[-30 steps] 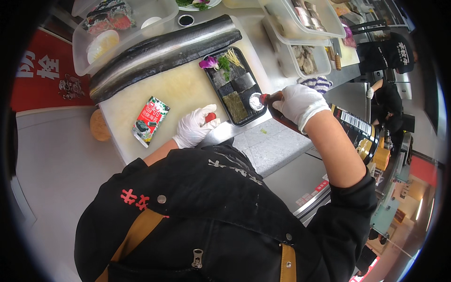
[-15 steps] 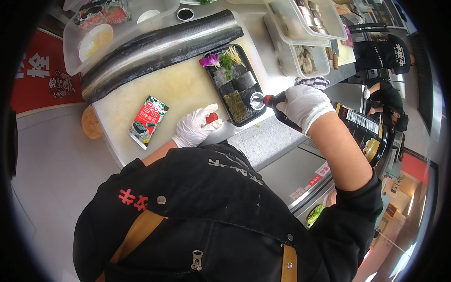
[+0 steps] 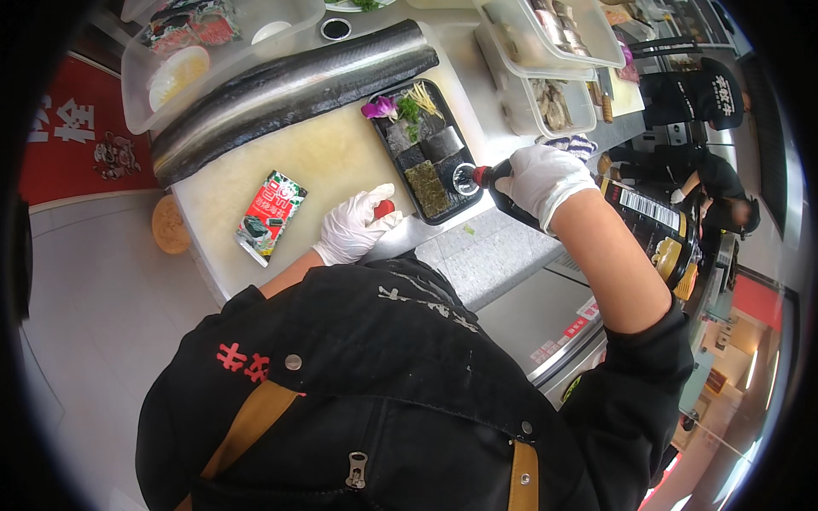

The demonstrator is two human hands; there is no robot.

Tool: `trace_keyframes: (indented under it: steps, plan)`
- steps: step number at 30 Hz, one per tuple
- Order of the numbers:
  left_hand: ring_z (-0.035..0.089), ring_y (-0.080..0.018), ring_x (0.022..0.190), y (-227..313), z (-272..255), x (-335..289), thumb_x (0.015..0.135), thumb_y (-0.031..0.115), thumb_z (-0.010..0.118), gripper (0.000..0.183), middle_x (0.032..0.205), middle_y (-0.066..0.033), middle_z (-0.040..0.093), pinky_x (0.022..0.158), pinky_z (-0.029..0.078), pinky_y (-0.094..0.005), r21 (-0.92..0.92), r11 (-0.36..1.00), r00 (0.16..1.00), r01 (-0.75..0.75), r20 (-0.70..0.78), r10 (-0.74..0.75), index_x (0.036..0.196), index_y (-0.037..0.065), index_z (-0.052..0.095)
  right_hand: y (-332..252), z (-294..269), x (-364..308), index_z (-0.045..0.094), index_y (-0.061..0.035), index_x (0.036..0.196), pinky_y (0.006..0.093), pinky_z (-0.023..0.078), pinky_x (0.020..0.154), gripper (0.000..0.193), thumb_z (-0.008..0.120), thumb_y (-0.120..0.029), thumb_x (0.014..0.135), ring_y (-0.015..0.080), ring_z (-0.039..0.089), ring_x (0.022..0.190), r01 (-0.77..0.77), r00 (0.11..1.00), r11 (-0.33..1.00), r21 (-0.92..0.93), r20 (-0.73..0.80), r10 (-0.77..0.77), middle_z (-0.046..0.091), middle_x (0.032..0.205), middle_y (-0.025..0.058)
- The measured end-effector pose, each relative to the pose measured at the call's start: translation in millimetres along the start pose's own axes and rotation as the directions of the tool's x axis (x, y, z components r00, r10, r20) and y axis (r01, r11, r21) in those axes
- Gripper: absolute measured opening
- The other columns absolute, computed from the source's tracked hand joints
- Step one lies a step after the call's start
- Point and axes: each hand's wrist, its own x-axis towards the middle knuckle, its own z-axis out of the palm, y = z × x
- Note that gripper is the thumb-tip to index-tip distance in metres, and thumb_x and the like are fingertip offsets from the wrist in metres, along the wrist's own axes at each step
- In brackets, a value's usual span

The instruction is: The person wipes a stainless steel counter, then assembles a bento-style meal by placing nori, a small round item, a packet, and garnish into a black tray. They add sauce from a bottle and arrange lettuce leaves on a gold plate.

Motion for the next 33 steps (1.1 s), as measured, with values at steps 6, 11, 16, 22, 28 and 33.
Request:
trace_keyframes:
  steps: [6, 11, 16, 22, 28, 33]
  plan:
    - [0.066, -0.0331, 0.098, 1.2, -0.7, 0.2, 0.091, 0.052, 0.064, 0.056, 0.106, -0.0141, 0.068, 0.082, 0.052, -0.0431, -0.037, 0.999, 1.000, 0.011, -0.002, -0.011, 0.128, 0.011, 0.062, 6.3, 10.9, 4.5, 0.074, -0.0013, 0.097, 0.0430, 0.054, 0.080, 0.037, 0.067, -0.037, 0.090, 0.0353, 0.070, 0.087, -0.012, 1.000, 1.000, -0.012, -0.001, 0.012, 0.071, 0.089, 0.0212]
    - [0.066, -0.0327, 0.097, 3.7, -2.4, -1.6, 0.091, 0.049, 0.066, 0.054, 0.103, -0.0141, 0.069, 0.082, 0.052, -0.0420, -0.033, 0.999, 0.999, -0.009, -0.053, 0.007, 0.128, 0.011, 0.062, 20.0, 44.5, 0.3, 0.073, -0.0011, 0.092, 0.0440, 0.054, 0.077, 0.035, 0.069, -0.036, 0.089, 0.0378, 0.069, 0.080, 0.014, 0.990, 0.992, 0.125, -0.139, 0.003, 0.070, 0.080, 0.0208]
    - [0.066, -0.0335, 0.096, -0.6, 0.0, -4.1, 0.092, 0.044, 0.065, 0.049, 0.103, -0.0145, 0.068, 0.081, 0.051, -0.0419, -0.034, 0.999, 0.999, 0.025, -0.032, -0.026, 0.128, 0.011, 0.061, 35.4, 90.3, -14.6, 0.072, -0.0029, 0.095, 0.0463, 0.052, 0.074, 0.035, 0.068, -0.037, 0.090, 0.0396, 0.068, 0.080, 0.074, 0.962, 0.889, 0.452, -0.266, 0.056, 0.068, 0.082, 0.0235]
    - [0.065, -0.0282, 0.102, 0.3, 4.7, -0.5, 0.096, 0.027, 0.063, 0.042, 0.113, -0.0156, 0.067, 0.091, 0.050, -0.0374, -0.105, 0.991, 0.991, -0.085, -0.110, 0.073, 0.134, 0.008, 0.059, 45.9, 140.4, -28.0, 0.072, -0.0082, 0.105, 0.0489, 0.054, 0.081, 0.045, 0.056, -0.048, 0.091, 0.0413, 0.068, 0.087, 0.082, 0.947, 0.777, 0.625, -0.291, 0.135, 0.070, 0.090, 0.0240]
    - [0.061, -0.0263, 0.111, 8.7, 0.8, 0.5, 0.098, 0.022, 0.061, 0.039, 0.117, -0.0140, 0.065, 0.097, 0.046, -0.0347, -0.006, 1.000, 0.995, -0.030, -0.100, 0.029, 0.134, 0.006, 0.059, 55.3, 170.0, -20.8, 0.069, -0.0077, 0.107, 0.0489, 0.053, 0.079, 0.044, 0.058, -0.048, 0.093, 0.0422, 0.067, 0.087, 0.227, 0.952, 0.590, 0.775, -0.303, 0.032, 0.070, 0.089, 0.0233]
    - [0.051, -0.0204, 0.129, 20.9, 10.1, -2.7, 0.098, 0.009, 0.059, 0.040, 0.138, -0.0122, 0.056, 0.111, 0.036, -0.0331, -0.342, 0.939, 0.973, -0.023, -0.225, -0.059, 0.137, -0.001, 0.055, 64.2, 194.9, -4.3, 0.070, -0.0044, 0.097, 0.0484, 0.054, 0.073, 0.043, 0.066, -0.047, 0.090, 0.0432, 0.067, 0.084, 0.374, 0.866, 0.561, 0.738, -0.494, 0.073, 0.068, 0.086, 0.0247]
